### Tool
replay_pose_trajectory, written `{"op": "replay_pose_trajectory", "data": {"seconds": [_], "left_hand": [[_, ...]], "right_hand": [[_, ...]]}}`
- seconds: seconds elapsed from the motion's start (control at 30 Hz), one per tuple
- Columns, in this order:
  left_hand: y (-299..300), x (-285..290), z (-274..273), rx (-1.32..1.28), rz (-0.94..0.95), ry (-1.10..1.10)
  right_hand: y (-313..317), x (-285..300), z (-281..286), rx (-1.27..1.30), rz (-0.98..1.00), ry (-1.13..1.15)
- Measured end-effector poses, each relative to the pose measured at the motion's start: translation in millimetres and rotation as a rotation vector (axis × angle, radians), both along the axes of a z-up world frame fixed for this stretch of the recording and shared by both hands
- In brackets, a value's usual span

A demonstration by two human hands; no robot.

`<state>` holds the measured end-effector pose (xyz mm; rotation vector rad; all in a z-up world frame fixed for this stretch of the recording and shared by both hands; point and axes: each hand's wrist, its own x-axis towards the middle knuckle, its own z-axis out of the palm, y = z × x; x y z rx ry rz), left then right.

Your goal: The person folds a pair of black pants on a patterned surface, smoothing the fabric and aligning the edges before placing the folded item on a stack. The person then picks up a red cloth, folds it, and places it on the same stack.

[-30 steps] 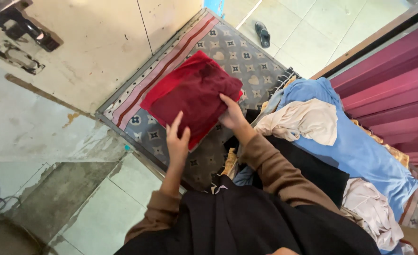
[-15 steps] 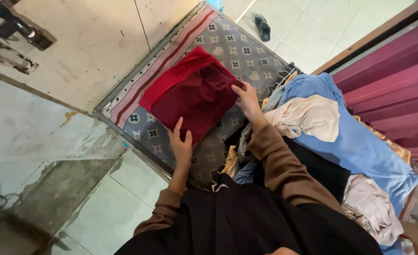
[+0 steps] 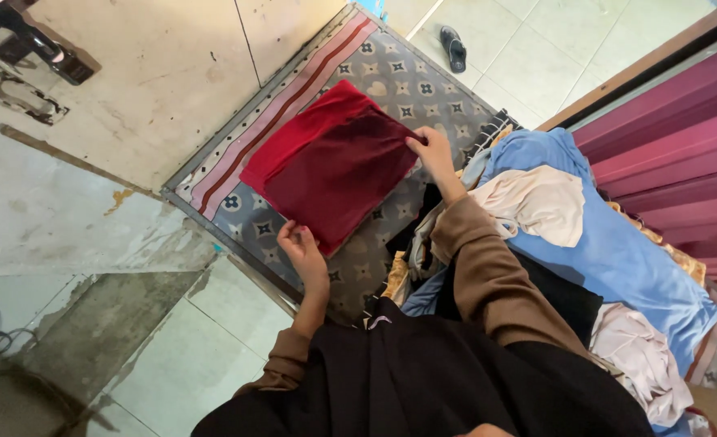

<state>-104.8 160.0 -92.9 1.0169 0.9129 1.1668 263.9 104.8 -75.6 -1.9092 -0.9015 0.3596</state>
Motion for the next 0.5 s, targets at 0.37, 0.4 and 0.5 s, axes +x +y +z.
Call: {"op": "replay_pose_trajectory", "data": {"seconds": [0.37,0.4,0.5], "left_hand": [[19,-4,-4,-0.005,-0.189,0.347],[17,-4,13,-0.075,-0.156,0.537],[14,-5,23,0.079,-0.112,0.414]], "right_hand": [[31,-39,53,-0.079,-0.009,-0.504],[37,-44,55,-0.012,0.019,-0.52],[50,-49,55,-0.128,0.009,-0.584]]}}
